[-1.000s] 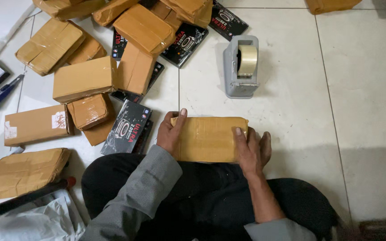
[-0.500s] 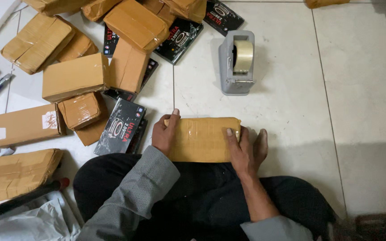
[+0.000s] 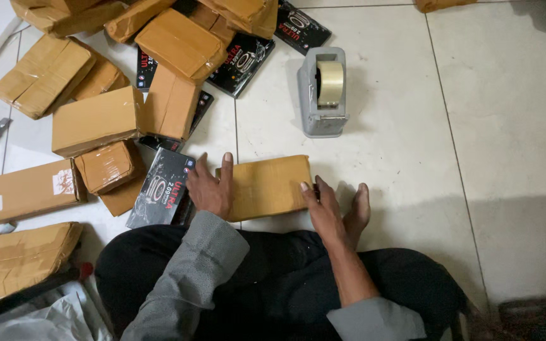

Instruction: The person sits on the floor and packs smartwatch boxes into cardboard shipping boxes. They place white foam padding inside the boxes, insert the product, close the flaps, and seal the packages with packing tape using a tape dispenser.

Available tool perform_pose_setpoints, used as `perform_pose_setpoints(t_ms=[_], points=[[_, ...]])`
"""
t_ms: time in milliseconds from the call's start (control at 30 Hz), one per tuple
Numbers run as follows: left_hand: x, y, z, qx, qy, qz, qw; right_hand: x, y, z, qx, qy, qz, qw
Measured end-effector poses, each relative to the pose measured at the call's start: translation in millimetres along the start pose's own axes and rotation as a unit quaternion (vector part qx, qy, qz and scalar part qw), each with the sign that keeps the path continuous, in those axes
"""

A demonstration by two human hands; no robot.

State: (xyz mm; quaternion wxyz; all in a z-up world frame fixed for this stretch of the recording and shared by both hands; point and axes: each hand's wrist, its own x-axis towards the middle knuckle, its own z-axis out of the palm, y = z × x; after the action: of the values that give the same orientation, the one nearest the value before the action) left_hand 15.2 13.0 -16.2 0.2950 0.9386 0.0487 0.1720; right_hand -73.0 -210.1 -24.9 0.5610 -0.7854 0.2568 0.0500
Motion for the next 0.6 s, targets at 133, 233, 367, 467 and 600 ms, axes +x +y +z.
perform_pose_setpoints(t_ms=[133, 233, 367, 467, 600], points=[[-10.4, 28.1, -3.5, -0.094, -0.02, 0.108, 0.989, 1.1, -8.3, -17.7, -0.065, 0.152, 0.025, 0.986], [-20.9, 55.2, 14.0, -0.231, -0.229, -0.095, 0.941, 32.5, -12.9, -34.1, -0.021, 0.209, 0.03, 0.977], [-16.5, 93.6, 66.7, -0.411, -0.29, -0.047, 0.863, 110.5, -19.5, -45.1, -0.086, 0.29, -0.148, 0.942], [3.3, 117.7, 114.4, -0.523, -0.378, -0.313, 0.696, 167.7, -29.8, -51.8, -0.19, 0.239, -0.163, 0.938], [23.9, 129.1, 153.1, -0.579, -0.398, -0.412, 0.58, 207.7, -43.3, -57.6, -0.177, 0.132, -0.054, 0.974]])
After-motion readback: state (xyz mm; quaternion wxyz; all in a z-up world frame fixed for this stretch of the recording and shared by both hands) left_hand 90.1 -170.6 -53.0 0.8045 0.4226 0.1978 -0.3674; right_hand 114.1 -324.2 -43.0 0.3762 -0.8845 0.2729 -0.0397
